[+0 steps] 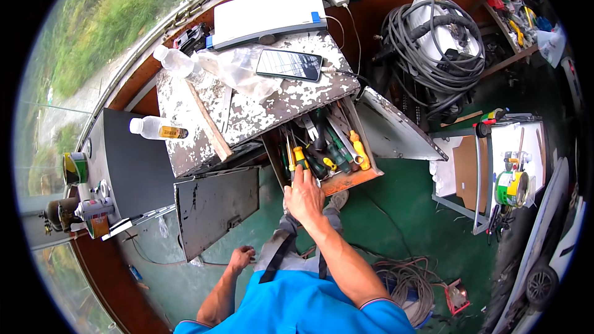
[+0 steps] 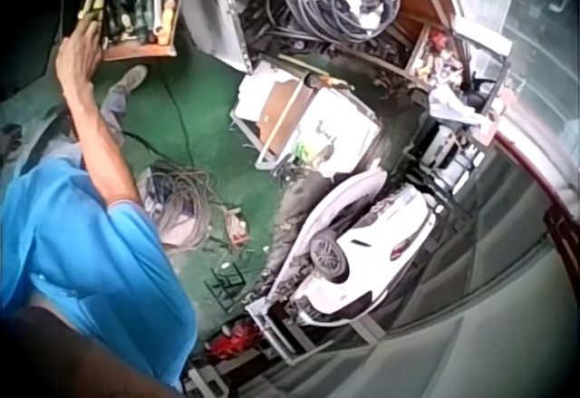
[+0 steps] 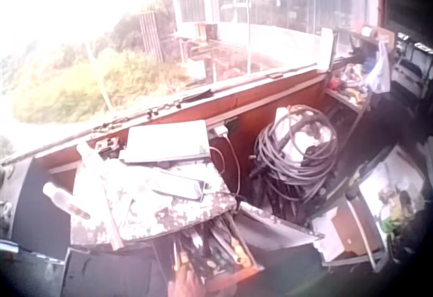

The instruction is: The person removes a car door handle, retrieves a screwdriver from a toolbox, and uses it to adjust the door mechanism. The person then reattaches the handle and tests the door opening and closing.

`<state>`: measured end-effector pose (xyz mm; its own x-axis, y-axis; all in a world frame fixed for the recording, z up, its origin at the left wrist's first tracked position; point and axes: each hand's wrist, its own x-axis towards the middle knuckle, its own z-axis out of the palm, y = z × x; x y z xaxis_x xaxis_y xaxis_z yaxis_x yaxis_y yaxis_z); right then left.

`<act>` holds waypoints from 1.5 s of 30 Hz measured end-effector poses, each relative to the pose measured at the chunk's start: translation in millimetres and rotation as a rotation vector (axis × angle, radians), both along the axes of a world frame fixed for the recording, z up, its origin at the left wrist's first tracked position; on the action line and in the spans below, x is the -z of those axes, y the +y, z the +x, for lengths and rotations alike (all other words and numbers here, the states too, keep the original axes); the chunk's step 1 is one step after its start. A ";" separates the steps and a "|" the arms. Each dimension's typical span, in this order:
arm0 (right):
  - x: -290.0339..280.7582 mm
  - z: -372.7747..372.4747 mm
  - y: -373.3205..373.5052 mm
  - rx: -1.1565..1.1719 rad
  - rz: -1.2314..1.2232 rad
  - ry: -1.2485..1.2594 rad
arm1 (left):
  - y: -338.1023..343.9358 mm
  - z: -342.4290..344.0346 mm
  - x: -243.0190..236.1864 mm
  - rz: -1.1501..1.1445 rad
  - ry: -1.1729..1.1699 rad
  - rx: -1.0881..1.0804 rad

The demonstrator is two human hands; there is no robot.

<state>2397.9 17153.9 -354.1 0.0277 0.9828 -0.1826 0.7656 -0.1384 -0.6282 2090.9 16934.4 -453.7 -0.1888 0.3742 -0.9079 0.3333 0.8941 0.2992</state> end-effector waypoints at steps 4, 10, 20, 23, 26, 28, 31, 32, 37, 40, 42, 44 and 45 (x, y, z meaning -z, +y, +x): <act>1.7 12.6 8.8 -0.037 -0.062 0.044 | 48.4 29.1 -13.8 0.135 -0.050 0.064; -4.6 12.4 4.6 -0.104 -0.001 0.077 | 77.6 37.4 -20.6 0.180 -0.062 0.045; -0.6 25.9 0.8 -0.065 0.136 0.130 | 36.0 -20.6 8.0 0.056 0.014 0.031; 0.2 47.8 15.6 0.080 0.230 0.066 | 37.2 -24.0 3.3 0.077 0.014 0.029; 11.3 77.9 33.9 0.186 0.253 -0.243 | 46.3 -21.2 -1.9 0.114 0.001 0.050; 20.5 84.8 40.3 0.188 0.227 -0.384 | 55.4 -14.7 -7.0 0.139 -0.010 0.070; 19.5 85.9 45.1 0.155 0.063 -0.415 | 65.0 -6.4 -14.6 0.159 -0.019 0.090; 14.1 84.3 47.4 0.176 0.007 -0.373 | 66.2 -5.2 -15.8 0.153 -0.021 0.091; 19.4 62.0 40.3 0.179 -0.089 -0.161 | 67.2 -7.5 -14.5 0.126 -0.018 0.112; 21.3 35.1 30.7 0.158 -0.047 -0.118 | 69.8 -8.6 -17.9 0.118 -0.003 0.133; 25.5 24.8 23.5 0.182 0.005 -0.112 | 69.9 -13.2 -16.7 0.124 0.001 0.141; 22.6 21.6 20.9 0.170 0.012 -0.125 | 74.8 -11.3 -20.3 0.120 0.007 0.166; 21.2 20.5 19.9 0.164 0.016 -0.131 | 77.4 -10.2 -21.8 0.118 0.010 0.178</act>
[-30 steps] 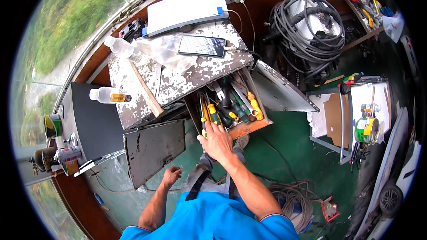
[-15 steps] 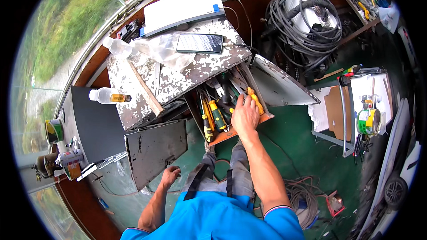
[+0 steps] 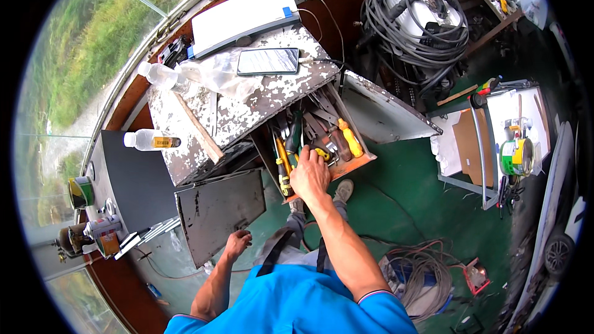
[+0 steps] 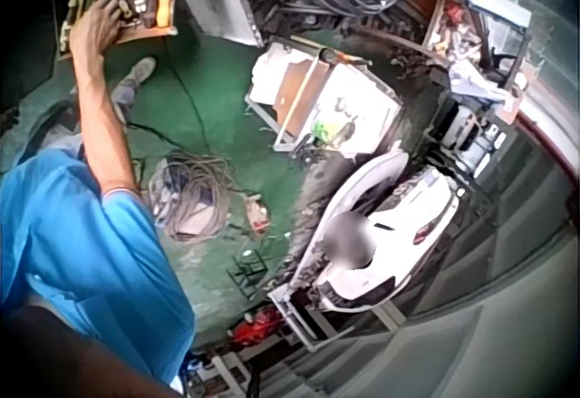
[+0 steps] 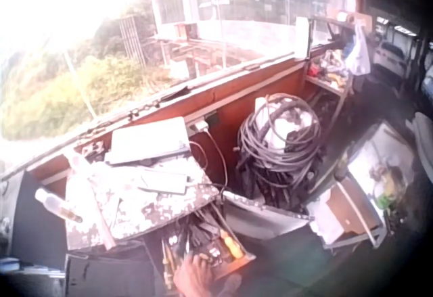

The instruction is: The person removes a car door handle, retrieves a screwdriver from a toolbox, and uses it to adjust the door mechanism. The person then reattaches the handle and tests the door opening and closing.

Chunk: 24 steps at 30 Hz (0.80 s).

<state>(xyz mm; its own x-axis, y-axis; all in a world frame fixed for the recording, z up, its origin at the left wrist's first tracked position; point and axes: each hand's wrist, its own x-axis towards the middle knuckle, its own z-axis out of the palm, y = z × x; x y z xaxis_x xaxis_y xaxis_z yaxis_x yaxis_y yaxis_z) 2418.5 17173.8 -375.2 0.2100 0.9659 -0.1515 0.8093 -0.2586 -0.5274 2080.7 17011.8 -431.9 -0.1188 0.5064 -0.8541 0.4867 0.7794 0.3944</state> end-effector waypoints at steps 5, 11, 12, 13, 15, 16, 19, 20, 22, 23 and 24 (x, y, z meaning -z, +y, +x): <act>-2.8 3.4 1.4 -0.004 -0.043 0.039 | 10.1 8.8 -7.6 0.009 -0.007 0.013; -3.4 8.5 2.8 -0.004 -0.090 0.115 | 10.9 10.6 -8.4 0.013 -0.013 0.026; -3.2 9.5 3.2 -0.005 -0.087 0.117 | 11.2 10.7 -8.4 0.013 -0.013 0.031; -4.4 10.6 4.2 -0.007 -0.083 0.118 | 10.2 9.5 -7.3 0.011 -0.015 0.032; -6.0 16.2 8.9 0.012 -0.138 0.170 | 8.2 7.3 -4.7 0.007 -0.021 0.033; -10.0 19.5 12.1 0.019 -0.168 0.196 | 6.2 6.4 -2.8 0.009 -0.021 0.013; -14.9 29.5 24.4 0.045 -0.261 0.301 | 2.2 5.1 -0.6 0.008 -0.028 -0.025; -12.5 32.4 27.5 0.035 -0.261 0.307 | 3.9 6.9 -0.6 0.002 -0.034 -0.020; -5.2 40.2 29.5 0.076 -0.277 0.381 | 4.1 7.6 0.2 0.001 -0.041 -0.010; 0.0 41.8 30.2 0.080 -0.273 0.377 | 3.7 6.7 2.6 0.005 -0.043 -0.005; 5.1 41.7 30.7 0.084 -0.268 0.374 | 3.6 5.3 4.3 0.008 -0.044 0.001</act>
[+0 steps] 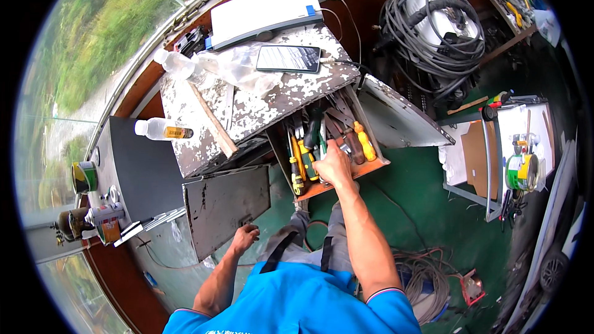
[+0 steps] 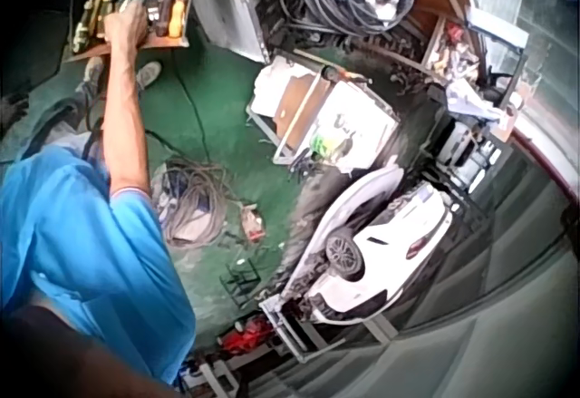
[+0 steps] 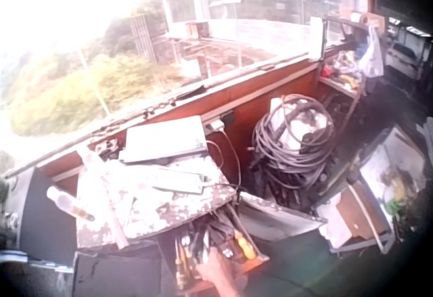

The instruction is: The person removes a car door handle, retrieves a screwdriver from a toolbox, and uses it to adjust the door mechanism. The person then reattaches the handle and tests the door opening and closing.

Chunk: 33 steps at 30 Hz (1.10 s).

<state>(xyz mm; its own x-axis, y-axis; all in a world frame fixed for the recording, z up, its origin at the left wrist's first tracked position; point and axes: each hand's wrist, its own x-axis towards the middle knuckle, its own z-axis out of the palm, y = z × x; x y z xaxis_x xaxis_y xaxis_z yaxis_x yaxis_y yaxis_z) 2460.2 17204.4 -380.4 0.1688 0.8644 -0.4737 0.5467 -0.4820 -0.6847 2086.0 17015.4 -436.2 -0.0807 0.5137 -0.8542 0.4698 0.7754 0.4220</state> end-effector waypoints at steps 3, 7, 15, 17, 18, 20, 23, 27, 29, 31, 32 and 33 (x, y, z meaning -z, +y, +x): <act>-16.5 -3.3 6.7 -0.090 -0.084 -0.117 | -5.8 -4.8 6.7 0.003 -0.007 -0.013; -6.4 22.7 13.8 -0.095 0.114 -0.380 | -2.1 -10.5 8.2 0.020 -0.002 -0.023; -7.2 57.6 14.6 -0.098 0.573 -0.436 | -13.9 -14.4 18.5 0.007 -0.017 -0.111; -14.1 57.4 8.5 -0.036 0.692 -0.373 | -16.2 -14.2 20.1 0.007 -0.029 -0.131; -18.7 58.2 4.7 -0.061 0.651 -0.342 | -17.9 -14.0 20.5 0.007 -0.031 -0.142; -27.5 60.6 -3.2 -0.105 0.568 -0.283 | -21.2 -15.8 23.9 0.001 -0.033 -0.142; -21.1 50.8 -9.5 -0.302 0.518 -0.181 | -27.5 -21.9 35.1 -0.018 -0.035 -0.121; -4.4 32.2 -15.6 -0.567 0.269 -0.314 | -25.8 -23.7 34.5 -0.021 -0.046 -0.122; -10.7 22.8 -14.9 -0.638 0.212 -0.363 | -24.1 -21.3 28.9 -0.011 -0.048 -0.129; -16.1 16.9 -15.2 -0.667 0.148 -0.404 | -19.7 -20.2 25.9 0.002 -0.049 -0.129; -15.4 16.6 -17.2 -0.635 0.198 -0.439 | -19.7 -21.5 25.8 -0.004 -0.043 -0.123; -13.4 16.6 -20.3 -0.602 0.249 -0.475 | -19.4 -22.4 26.1 -0.011 -0.037 -0.118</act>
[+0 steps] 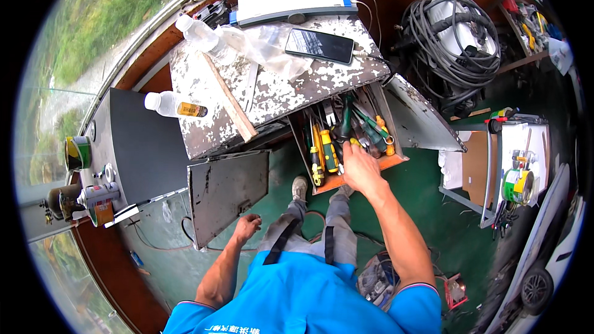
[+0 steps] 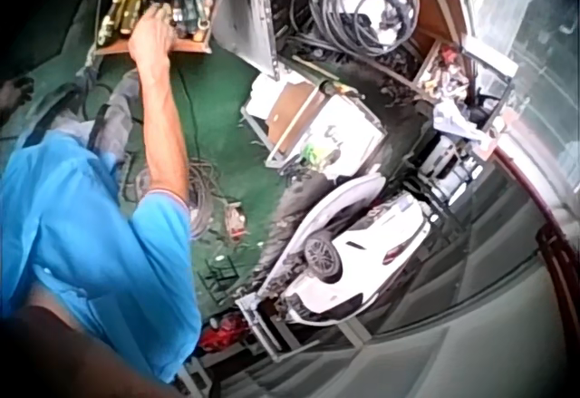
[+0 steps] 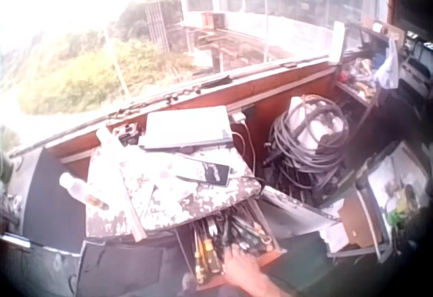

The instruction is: The person removes a car door handle, retrieves a screwdriver from a toolbox, and uses it to adjust the door mechanism. The person then reattaches the handle and tests the door opening and closing.

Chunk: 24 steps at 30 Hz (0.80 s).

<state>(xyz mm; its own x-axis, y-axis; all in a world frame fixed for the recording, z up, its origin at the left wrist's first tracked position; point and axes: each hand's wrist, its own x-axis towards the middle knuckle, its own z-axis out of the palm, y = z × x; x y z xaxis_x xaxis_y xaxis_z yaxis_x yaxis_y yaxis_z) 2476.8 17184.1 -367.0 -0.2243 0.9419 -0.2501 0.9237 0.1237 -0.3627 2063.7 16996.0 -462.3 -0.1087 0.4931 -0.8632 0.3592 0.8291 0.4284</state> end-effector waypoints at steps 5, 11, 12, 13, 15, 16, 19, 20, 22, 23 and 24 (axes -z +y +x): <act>-34.4 -4.2 19.7 0.255 -0.065 0.116 | -0.9 -0.3 6.9 -0.010 -0.011 0.002; -16.4 -74.4 8.7 0.380 -0.086 0.190 | 2.7 8.1 8.0 0.015 -0.015 0.022; -10.6 -81.8 9.1 0.445 -0.025 0.168 | 2.0 8.3 9.5 0.023 -0.016 0.024; -7.8 -83.9 9.9 0.440 0.005 0.122 | -0.3 8.2 9.8 0.028 -0.017 0.024; -2.1 -87.8 12.2 0.429 0.066 0.029 | -2.3 7.6 11.7 0.033 -0.017 0.012; 0.0 -87.2 12.6 0.416 0.157 -0.011 | -0.7 9.3 12.1 0.036 -0.020 0.004; 11.0 -60.6 19.5 0.375 0.219 0.002 | 1.7 10.7 8.9 0.035 0.007 0.013; 9.7 -50.1 23.6 0.333 0.258 0.010 | 1.4 11.5 7.1 0.043 -0.004 -0.001; 3.1 -27.8 35.4 0.275 0.300 -0.005 | -1.2 11.8 5.3 0.057 -0.027 -0.024; -1.9 -17.3 40.7 0.244 0.310 -0.007 | -4.9 10.8 7.3 0.045 -0.017 -0.023; -4.4 -10.6 43.4 0.201 0.327 0.013 | -7.9 8.8 9.0 0.033 -0.007 -0.022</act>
